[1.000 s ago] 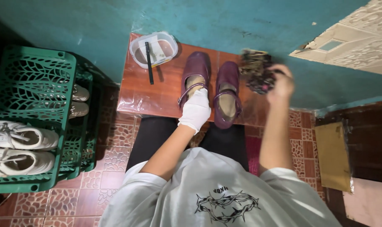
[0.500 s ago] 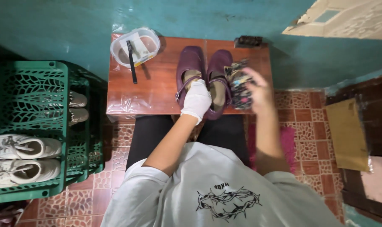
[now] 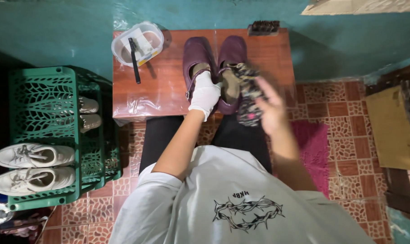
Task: The person cleans a pair of purple shoes using a patterned cloth. They wipe the soles, sides, and uppers of both shoes while holding them on a wooden table. The person then places the shoes side-by-side on the table.
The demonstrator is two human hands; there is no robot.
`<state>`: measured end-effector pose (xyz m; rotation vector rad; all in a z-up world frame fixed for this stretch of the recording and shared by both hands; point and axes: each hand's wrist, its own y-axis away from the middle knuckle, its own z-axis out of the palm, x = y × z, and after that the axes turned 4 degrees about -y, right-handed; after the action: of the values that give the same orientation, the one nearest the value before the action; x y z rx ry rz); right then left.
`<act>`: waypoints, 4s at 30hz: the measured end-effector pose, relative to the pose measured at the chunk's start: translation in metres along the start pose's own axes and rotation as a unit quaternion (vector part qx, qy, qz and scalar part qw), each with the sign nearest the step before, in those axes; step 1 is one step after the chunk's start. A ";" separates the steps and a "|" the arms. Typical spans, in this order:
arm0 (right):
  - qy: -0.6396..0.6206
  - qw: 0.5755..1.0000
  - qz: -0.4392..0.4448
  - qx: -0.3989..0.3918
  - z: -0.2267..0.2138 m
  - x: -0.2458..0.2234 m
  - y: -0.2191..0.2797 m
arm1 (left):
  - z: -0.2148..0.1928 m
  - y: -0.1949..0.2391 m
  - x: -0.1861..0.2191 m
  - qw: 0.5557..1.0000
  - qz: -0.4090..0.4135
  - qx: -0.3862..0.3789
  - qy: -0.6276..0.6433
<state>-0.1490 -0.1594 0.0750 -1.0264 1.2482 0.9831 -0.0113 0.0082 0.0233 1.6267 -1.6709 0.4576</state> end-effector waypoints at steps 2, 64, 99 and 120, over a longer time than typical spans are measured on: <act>-0.026 0.998 -0.039 0.049 -0.015 -0.026 -0.004 | -0.017 0.007 0.013 0.999 -0.012 -0.036 0.010; 0.553 0.721 -0.405 0.099 -0.115 -0.062 -0.134 | -0.079 0.058 0.015 0.995 0.087 0.054 -0.003; 0.580 0.797 -0.132 0.104 -0.114 0.051 -0.131 | -0.080 0.058 0.011 0.999 0.016 0.009 -0.041; 0.612 0.781 0.116 -0.049 -0.074 0.093 -0.097 | -0.091 0.057 -0.024 0.992 -0.097 -0.086 0.008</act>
<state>-0.0675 -0.2541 -0.0149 -1.7206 2.4425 0.4675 -0.0448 0.0968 0.0797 1.6315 -1.4791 0.2230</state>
